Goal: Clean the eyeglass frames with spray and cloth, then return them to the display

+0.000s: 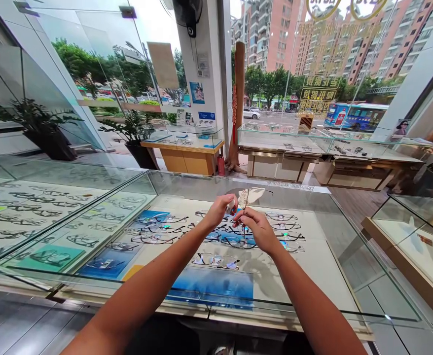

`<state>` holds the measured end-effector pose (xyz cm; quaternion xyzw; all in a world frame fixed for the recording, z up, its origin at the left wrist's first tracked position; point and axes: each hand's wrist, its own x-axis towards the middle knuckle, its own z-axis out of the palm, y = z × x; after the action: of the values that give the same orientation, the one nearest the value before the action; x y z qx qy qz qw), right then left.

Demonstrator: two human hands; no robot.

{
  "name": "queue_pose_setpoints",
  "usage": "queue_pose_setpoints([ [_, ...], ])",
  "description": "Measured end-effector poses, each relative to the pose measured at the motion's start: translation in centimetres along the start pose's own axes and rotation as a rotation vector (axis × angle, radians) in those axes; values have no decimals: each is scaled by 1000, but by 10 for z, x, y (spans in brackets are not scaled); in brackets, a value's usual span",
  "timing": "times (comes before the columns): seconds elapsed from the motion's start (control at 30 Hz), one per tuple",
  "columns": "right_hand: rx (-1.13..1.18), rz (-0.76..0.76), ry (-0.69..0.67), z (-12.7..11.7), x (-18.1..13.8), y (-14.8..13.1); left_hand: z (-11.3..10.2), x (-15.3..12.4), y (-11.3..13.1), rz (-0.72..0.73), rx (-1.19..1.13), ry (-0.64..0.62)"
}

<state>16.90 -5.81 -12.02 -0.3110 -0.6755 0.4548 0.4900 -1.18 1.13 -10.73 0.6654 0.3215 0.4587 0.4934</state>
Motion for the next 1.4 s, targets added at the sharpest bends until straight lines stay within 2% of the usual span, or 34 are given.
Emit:
queue_pose_setpoints([
  [0.53,49,5,-69,3,-2,-5,5,-5,6,145,178,28],
  [0.6,19,-10,-44,0,-1,-4,5,-6,7,149,191,32],
  [0.7,-7,-40,68,-7,2,-1,4,-8,6,127,243,6],
  [0.87,89,-61,255,-15,7,10,7,-12,4,87,320,-85],
  [1.03,33,-73,254,-14,7,16,13,-14,-1,92,300,-165],
  [1.4,19,-93,245,-11,6,11,14,-15,-3,118,302,-130],
])
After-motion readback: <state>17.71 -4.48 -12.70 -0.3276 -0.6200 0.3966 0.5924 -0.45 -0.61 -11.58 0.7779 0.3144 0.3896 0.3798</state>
